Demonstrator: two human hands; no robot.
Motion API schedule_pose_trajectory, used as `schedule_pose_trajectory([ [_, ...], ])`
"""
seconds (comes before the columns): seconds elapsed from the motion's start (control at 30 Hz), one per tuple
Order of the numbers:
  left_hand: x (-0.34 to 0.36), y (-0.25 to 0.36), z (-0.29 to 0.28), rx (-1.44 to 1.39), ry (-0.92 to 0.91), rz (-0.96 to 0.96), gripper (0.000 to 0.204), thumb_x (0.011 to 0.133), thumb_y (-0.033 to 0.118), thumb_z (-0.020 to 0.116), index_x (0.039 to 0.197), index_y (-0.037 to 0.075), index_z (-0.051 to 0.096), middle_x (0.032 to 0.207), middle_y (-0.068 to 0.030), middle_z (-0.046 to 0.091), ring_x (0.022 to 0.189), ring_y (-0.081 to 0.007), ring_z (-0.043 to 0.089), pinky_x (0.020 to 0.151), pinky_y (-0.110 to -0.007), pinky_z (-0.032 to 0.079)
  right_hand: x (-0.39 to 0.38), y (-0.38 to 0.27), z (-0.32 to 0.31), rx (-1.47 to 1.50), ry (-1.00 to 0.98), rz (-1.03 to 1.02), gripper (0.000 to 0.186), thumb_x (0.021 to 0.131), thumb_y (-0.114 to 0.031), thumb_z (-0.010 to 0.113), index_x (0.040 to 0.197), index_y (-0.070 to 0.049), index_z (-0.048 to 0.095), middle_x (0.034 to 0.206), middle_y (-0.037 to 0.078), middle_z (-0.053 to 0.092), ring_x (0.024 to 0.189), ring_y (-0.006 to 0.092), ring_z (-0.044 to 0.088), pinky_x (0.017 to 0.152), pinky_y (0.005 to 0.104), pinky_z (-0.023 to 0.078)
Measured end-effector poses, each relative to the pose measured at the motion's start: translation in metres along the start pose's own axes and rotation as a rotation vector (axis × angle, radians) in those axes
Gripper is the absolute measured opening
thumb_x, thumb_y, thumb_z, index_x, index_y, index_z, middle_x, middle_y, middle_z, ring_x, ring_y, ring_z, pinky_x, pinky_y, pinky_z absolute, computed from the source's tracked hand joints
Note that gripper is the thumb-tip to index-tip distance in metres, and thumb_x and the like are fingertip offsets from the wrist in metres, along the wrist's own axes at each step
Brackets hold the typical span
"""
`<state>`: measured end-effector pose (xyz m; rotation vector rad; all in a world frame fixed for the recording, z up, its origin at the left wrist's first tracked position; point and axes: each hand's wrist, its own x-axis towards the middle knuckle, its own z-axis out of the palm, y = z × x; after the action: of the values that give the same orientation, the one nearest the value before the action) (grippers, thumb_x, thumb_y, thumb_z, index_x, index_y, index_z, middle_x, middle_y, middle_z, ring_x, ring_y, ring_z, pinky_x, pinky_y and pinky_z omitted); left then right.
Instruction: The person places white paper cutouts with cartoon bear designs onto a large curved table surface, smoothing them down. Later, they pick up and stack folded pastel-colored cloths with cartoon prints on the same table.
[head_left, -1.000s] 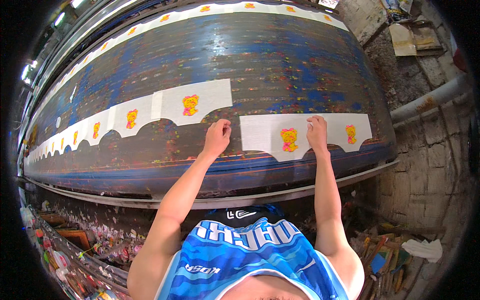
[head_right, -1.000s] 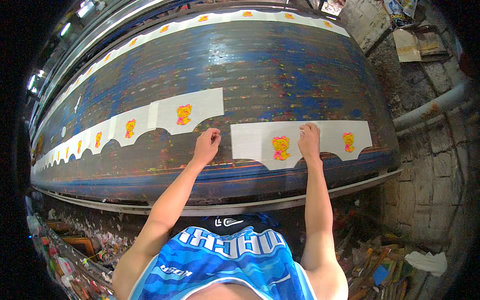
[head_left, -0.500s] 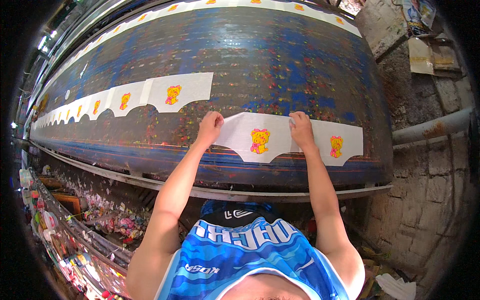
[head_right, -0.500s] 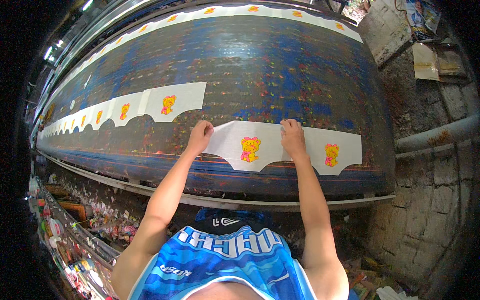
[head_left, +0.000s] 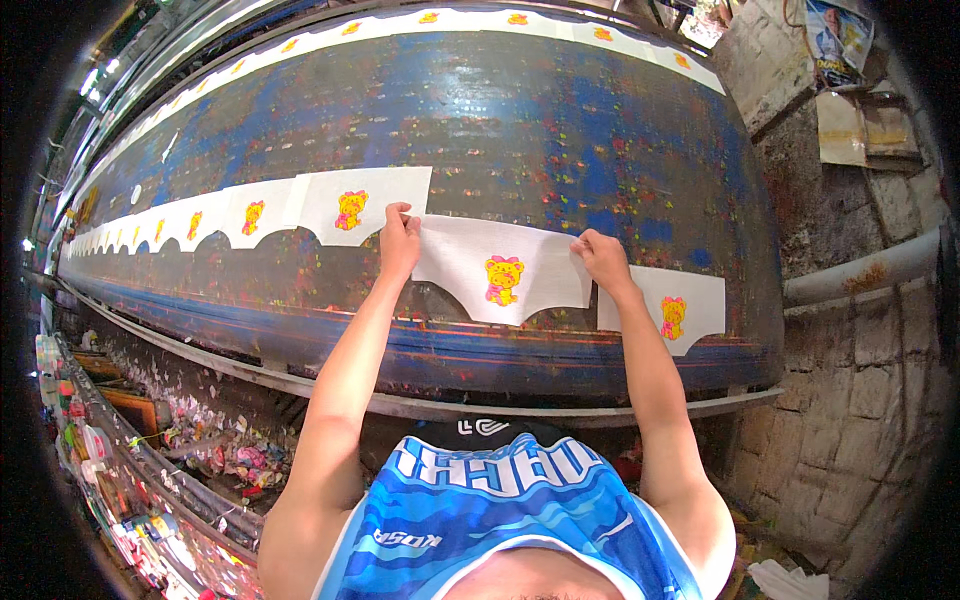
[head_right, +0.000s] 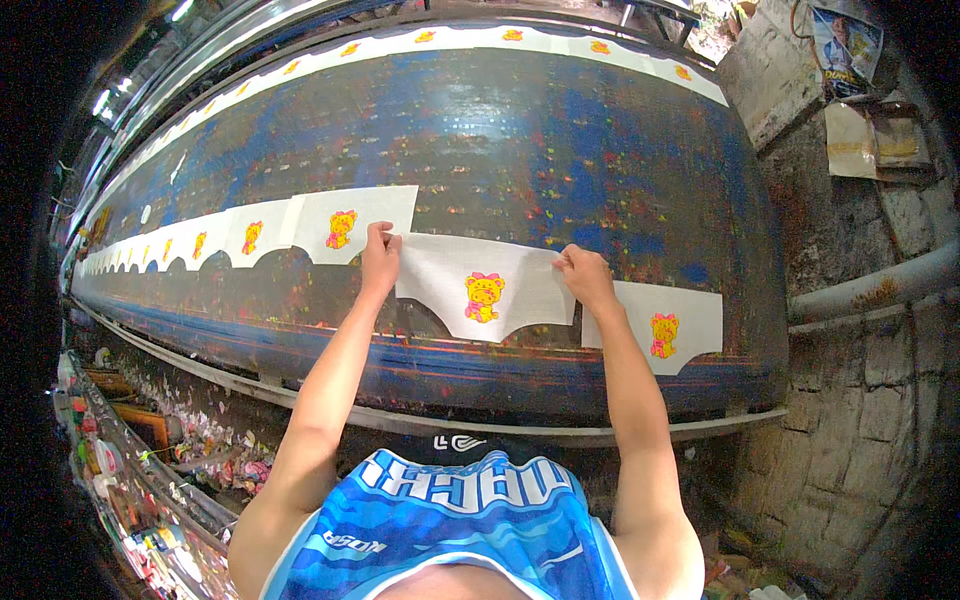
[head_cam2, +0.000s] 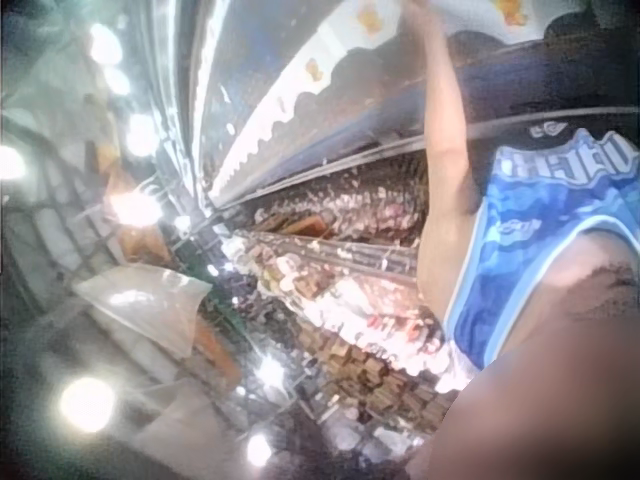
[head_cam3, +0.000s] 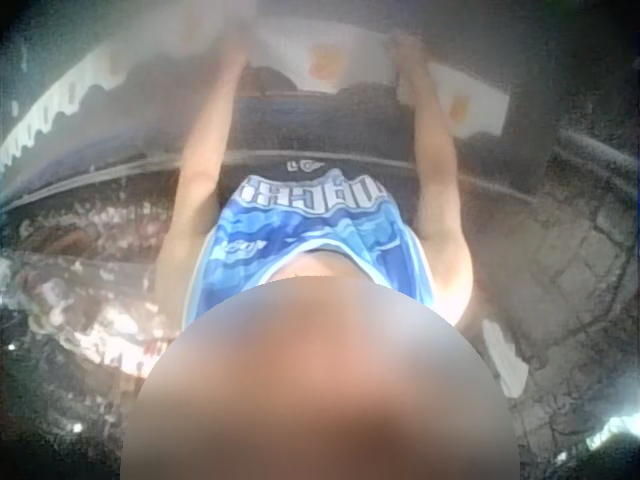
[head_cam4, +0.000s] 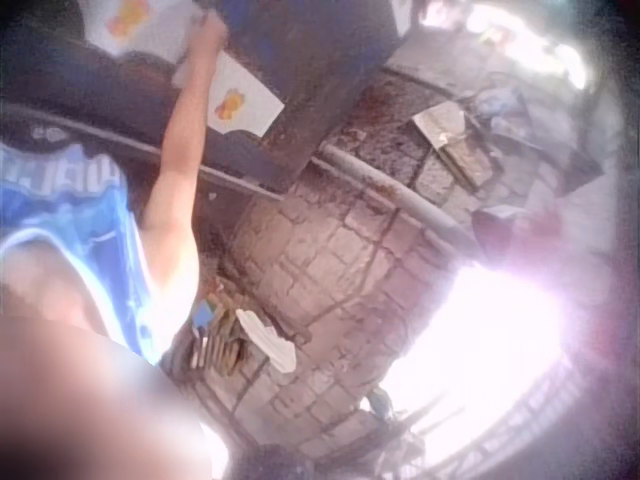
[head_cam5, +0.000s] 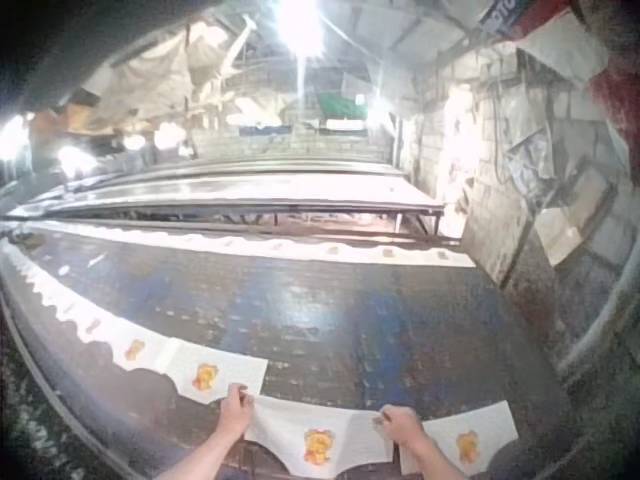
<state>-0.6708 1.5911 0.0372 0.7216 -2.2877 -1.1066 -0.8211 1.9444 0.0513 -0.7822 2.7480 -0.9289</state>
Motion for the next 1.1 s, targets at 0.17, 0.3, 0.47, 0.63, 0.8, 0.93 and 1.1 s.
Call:
schedule_pose_trajectory([
  [0.17,0.066,-0.025,0.018,0.092,0.054,0.001,0.04,0.092,0.008,0.063,0.127,0.004,0.045,0.089,-0.02,0.067,0.087,-0.0403,0.067,0.076,-0.049,0.049,0.061,-0.003,0.008,0.129,0.177,-0.112,0.012,0.089,-0.007,0.062,0.099,-0.001,0.065,0.098,0.021,0.069,0.09,0.0401,0.066,0.075,0.0464,0.05],
  [0.3,0.112,-0.029,0.027,0.04,0.077,0.065,0.041,0.091,0.009,0.065,0.127,0.004,0.048,0.086,-0.0191,0.067,0.084,-0.0404,0.066,0.075,-0.049,0.049,0.103,-0.002,0.015,0.09,0.303,-0.128,0.015,0.089,-0.002,0.062,0.104,0.0,0.065,0.093,0.022,0.069,0.088,0.0362,0.069,0.077,0.0389,0.052],
  [0.47,0.12,-0.041,0.034,0.068,0.01,0.057,0.042,0.088,0.009,0.067,0.125,-0.001,0.049,0.092,-0.0185,0.067,0.089,-0.0376,0.065,0.08,-0.047,0.049,0.105,0.004,0.027,-0.021,0.302,-0.112,0.025,0.088,-0.004,0.065,0.113,-0.001,0.065,0.111,0.018,0.066,0.106,0.0356,0.062,0.092,0.0421,0.048],
  [0.63,0.059,-0.054,0.023,0.076,0.025,0.196,0.037,0.086,0.004,0.067,0.121,-0.001,0.054,0.095,-0.0167,0.067,0.09,-0.031,0.066,0.082,-0.042,0.051,0.043,0.014,0.025,-0.154,0.347,-0.13,0.028,0.086,-0.007,0.067,0.114,-0.003,0.063,0.116,0.017,0.062,0.111,0.0384,0.056,0.096,0.0469,0.045],
  [0.8,-0.024,-0.04,0.011,-0.019,-0.037,0.157,0.032,0.084,0.001,0.065,0.115,0.001,0.058,0.094,-0.0136,0.064,0.093,-0.0325,0.061,0.083,-0.044,0.048,-0.054,0.011,0.024,-0.164,0.333,-0.045,0.029,0.084,-0.004,0.068,0.112,-0.002,0.062,0.115,0.017,0.061,0.112,0.038,0.055,0.097,0.0471,0.045],
  [0.93,-0.074,-0.011,0.029,-0.097,-0.127,0.185,0.029,0.083,0.001,0.066,0.111,0.002,0.06,0.094,-0.0127,0.065,0.092,-0.0322,0.062,0.082,-0.044,0.048,-0.123,-0.01,0.038,-0.169,0.315,-0.016,0.029,0.084,-0.002,0.066,0.112,0.0,0.061,0.115,0.018,0.059,0.112,0.0381,0.054,0.099,0.0476,0.043],
  [1.1,-0.118,0.025,0.053,-0.056,-0.28,0.377,0.021,0.085,0.002,0.066,0.106,0.003,0.062,0.092,-0.0134,0.066,0.09,-0.0315,0.063,0.084,-0.043,0.047,-0.165,-0.029,0.049,-0.076,0.398,0.031,0.032,0.087,-0.002,0.065,0.119,0.0,0.058,0.119,0.02,0.058,0.117,0.0407,0.052,0.102,0.0495,0.041],
])
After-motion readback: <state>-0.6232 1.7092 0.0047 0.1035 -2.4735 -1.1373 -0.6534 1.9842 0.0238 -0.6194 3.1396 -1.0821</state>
